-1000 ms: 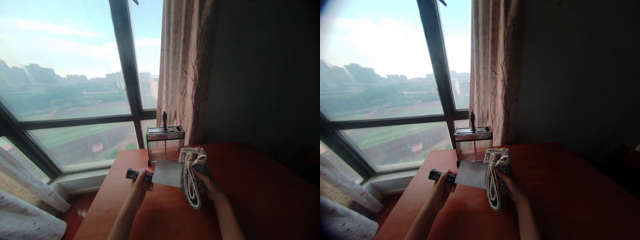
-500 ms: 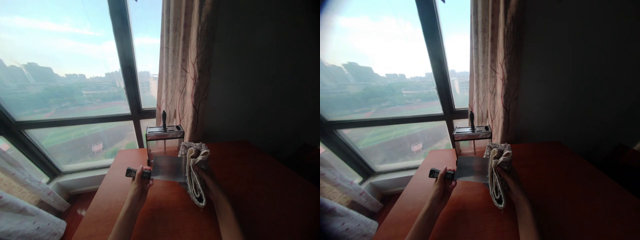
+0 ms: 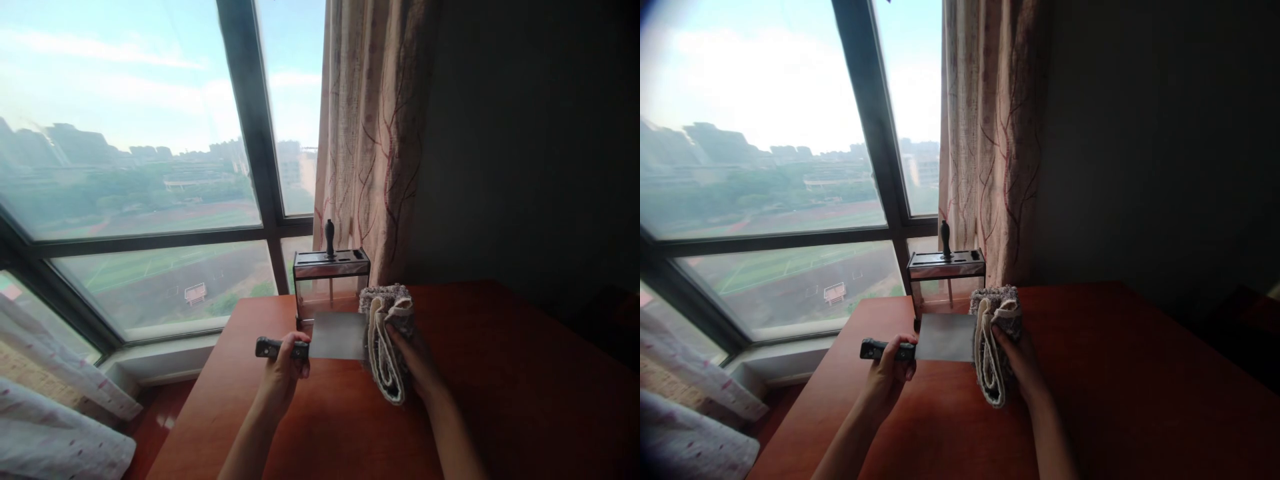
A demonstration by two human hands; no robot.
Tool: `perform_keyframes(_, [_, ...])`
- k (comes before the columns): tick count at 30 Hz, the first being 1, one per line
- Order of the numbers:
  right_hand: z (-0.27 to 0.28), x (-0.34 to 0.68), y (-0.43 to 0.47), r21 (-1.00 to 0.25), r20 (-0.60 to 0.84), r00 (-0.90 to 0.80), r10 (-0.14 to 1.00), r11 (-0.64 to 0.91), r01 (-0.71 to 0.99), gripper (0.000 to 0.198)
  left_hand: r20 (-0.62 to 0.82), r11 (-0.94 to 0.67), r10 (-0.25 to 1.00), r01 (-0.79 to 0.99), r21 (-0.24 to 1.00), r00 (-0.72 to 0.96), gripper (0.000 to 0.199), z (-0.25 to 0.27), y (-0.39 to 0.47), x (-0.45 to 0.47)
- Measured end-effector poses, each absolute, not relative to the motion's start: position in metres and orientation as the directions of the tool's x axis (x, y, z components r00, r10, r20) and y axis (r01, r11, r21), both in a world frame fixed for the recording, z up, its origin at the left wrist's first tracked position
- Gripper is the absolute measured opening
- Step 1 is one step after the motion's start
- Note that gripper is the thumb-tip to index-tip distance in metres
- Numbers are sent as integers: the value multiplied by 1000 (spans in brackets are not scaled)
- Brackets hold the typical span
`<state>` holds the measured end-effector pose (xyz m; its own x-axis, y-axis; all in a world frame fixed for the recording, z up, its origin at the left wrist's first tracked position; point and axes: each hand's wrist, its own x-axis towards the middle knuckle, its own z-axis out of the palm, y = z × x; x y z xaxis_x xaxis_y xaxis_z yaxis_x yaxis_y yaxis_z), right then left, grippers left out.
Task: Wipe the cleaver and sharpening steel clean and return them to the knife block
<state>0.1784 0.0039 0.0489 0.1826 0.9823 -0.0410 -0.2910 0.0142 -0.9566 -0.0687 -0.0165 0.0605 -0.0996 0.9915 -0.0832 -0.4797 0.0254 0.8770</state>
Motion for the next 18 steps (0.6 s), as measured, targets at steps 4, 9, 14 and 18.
perform_keyframes(4, [57,191,5,-981,44,192,980,79,-178,42,-60,19,995,-456,890,-77,35,60,-17,-68])
perform_keyframes(9, [93,209,7,-969,106,-271,957,161,188,53,-43,35,999,-425,904,-10,38,57,-17,-65])
perform_keyframes(14, [124,211,16,-878,-103,-554,826,186,441,48,-47,29,998,-448,894,-29,37,59,-18,-61])
perform_keyframes(18, [136,199,23,-845,-83,-610,788,269,462,43,-47,13,997,-479,877,-59,37,60,-18,-58])
